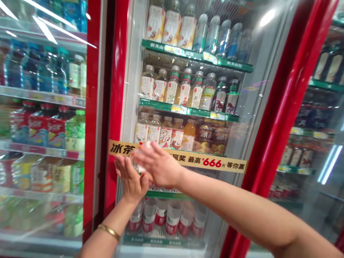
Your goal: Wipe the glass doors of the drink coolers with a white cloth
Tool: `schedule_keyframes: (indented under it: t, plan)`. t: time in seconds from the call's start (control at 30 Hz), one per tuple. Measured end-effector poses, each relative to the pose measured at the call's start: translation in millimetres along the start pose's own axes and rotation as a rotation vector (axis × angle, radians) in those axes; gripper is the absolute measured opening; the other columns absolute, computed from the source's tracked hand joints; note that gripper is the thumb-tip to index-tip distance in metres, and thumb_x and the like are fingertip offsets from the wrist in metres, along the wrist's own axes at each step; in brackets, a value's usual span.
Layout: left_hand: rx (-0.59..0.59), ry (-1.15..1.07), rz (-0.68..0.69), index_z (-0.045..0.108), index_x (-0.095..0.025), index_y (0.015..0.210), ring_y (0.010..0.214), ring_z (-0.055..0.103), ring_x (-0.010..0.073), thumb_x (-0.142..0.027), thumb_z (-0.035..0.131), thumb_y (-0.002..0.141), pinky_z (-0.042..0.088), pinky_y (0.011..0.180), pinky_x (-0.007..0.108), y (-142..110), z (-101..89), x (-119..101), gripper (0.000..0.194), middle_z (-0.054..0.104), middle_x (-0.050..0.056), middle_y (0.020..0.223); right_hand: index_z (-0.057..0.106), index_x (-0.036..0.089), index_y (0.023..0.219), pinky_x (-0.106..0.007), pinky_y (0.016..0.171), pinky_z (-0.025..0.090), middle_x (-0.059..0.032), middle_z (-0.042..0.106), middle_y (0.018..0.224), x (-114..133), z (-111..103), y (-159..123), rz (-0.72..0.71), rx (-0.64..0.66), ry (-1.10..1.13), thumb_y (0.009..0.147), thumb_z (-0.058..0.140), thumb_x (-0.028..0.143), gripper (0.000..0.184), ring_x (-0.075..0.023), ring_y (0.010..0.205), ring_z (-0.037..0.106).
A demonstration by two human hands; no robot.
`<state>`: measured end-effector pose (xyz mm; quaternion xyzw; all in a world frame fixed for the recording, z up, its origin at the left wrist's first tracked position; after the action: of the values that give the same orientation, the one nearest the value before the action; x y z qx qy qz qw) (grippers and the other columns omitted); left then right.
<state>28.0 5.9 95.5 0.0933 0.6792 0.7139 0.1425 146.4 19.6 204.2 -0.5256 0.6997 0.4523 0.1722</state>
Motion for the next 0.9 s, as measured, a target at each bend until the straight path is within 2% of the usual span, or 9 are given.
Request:
schedule_keyframes:
  t: [0.1,0.23,0.3,0.47,0.53,0.63,0.7,0.83,0.9]
  plan:
    - [-0.018,-0.007,0.018,-0.005,-0.019,0.179,0.178,-0.013,0.0305,-0.052,0.033,0.110,0.000,0.144,0.065,-8,-2.8,4,0.086,-0.015,0.014,0.189,0.055,0.035,0.165,-0.036,0.146,0.016,0.0152,0.047,0.177,19,5,28,-0.290,0.103,0.012,0.112,0.050,0.042,0.053,-0.0103,0.172,0.028]
    - [-0.020,-0.013,-0.016,-0.005,-0.019,0.179,0.177,-0.015,0.0345,-0.054,0.037,0.107,-0.002,0.143,0.069,-13,-3.2,9,0.090,-0.017,0.018,0.188,0.038,0.026,0.176,-0.056,0.147,0.009,0.0034,0.033,0.186,-31,-28,75,0.107,-0.115,0.064,0.114,0.041,0.037,0.063,-0.0247,0.176,0.019]
    - [-0.028,-0.012,-0.011,-0.003,-0.018,0.179,0.177,-0.016,0.0349,-0.054,0.037,0.107,-0.004,0.142,0.070,-15,-3.6,9,0.090,-0.017,0.018,0.188,0.040,0.026,0.176,-0.058,0.147,0.008,0.0022,0.034,0.186,-25,-27,82,0.148,-0.145,0.071,0.112,0.045,0.037,0.065,-0.0285,0.176,0.019]
    - [-0.053,-0.008,0.105,0.006,-0.023,0.179,0.178,-0.006,0.0300,-0.052,0.035,0.107,0.003,0.145,0.063,-19,-6.6,3,0.083,-0.007,0.011,0.191,0.059,0.034,0.163,-0.038,0.144,0.018,0.0110,0.051,0.176,36,10,63,-0.374,0.057,0.029,0.107,0.056,0.038,0.056,-0.0165,0.172,0.030]
    - [-0.071,-0.006,0.106,0.010,-0.020,0.179,0.179,-0.002,0.0305,-0.050,0.034,0.107,0.007,0.145,0.062,-19,-8.3,4,0.081,-0.004,0.013,0.190,0.048,0.030,0.171,-0.043,0.145,0.017,0.0077,0.043,0.181,6,-2,70,-0.266,-0.004,0.031,0.110,0.051,0.037,0.062,-0.0183,0.174,0.027]
    - [-0.093,-0.004,0.080,0.014,-0.014,0.178,0.178,0.002,0.0328,-0.046,0.034,0.107,0.010,0.145,0.063,-17,-11.3,5,0.080,0.000,0.018,0.190,0.032,0.022,0.178,-0.062,0.145,0.007,-0.0002,0.028,0.188,-64,-39,85,0.208,-0.189,0.017,0.113,0.041,0.037,0.067,-0.0291,0.177,0.015]
    - [-0.091,-0.007,0.098,0.018,-0.017,0.178,0.178,0.007,0.0320,-0.043,0.038,0.106,0.012,0.145,0.061,-14,-13.0,2,0.078,0.004,0.015,0.190,0.030,0.022,0.179,-0.068,0.144,0.002,-0.0011,0.024,0.189,-79,-50,78,0.414,-0.236,-0.001,0.113,0.040,0.035,0.068,-0.0338,0.178,0.009]
    - [-0.081,-0.026,0.124,0.024,-0.020,0.178,0.177,0.016,0.0281,-0.035,0.046,0.104,0.014,0.146,0.052,-5,-16.6,-5,0.078,0.016,0.010,0.189,0.035,0.037,0.177,-0.057,0.147,0.011,0.0107,0.033,0.185,-35,-23,18,0.147,-0.037,0.032,0.114,0.044,0.048,0.065,-0.0260,0.177,0.017]
    - [-0.074,-0.025,0.148,0.028,-0.021,0.177,0.176,0.020,0.0256,-0.033,0.046,0.105,0.013,0.146,0.048,0,-17.0,-9,0.075,0.022,0.008,0.188,0.030,0.041,0.178,-0.058,0.146,0.016,0.0106,0.031,0.186,-50,-15,-38,0.247,-0.006,0.015,0.114,0.045,0.055,0.067,-0.0268,0.177,0.018]
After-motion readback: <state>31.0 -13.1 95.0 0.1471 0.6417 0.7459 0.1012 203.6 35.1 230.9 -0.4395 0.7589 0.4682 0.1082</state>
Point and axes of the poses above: each hand's wrist, its own y-axis towards the middle knuckle, its own z-axis out of the palm, x = y × z, the point moved 7 cm from there along y, towards the middle knuckle
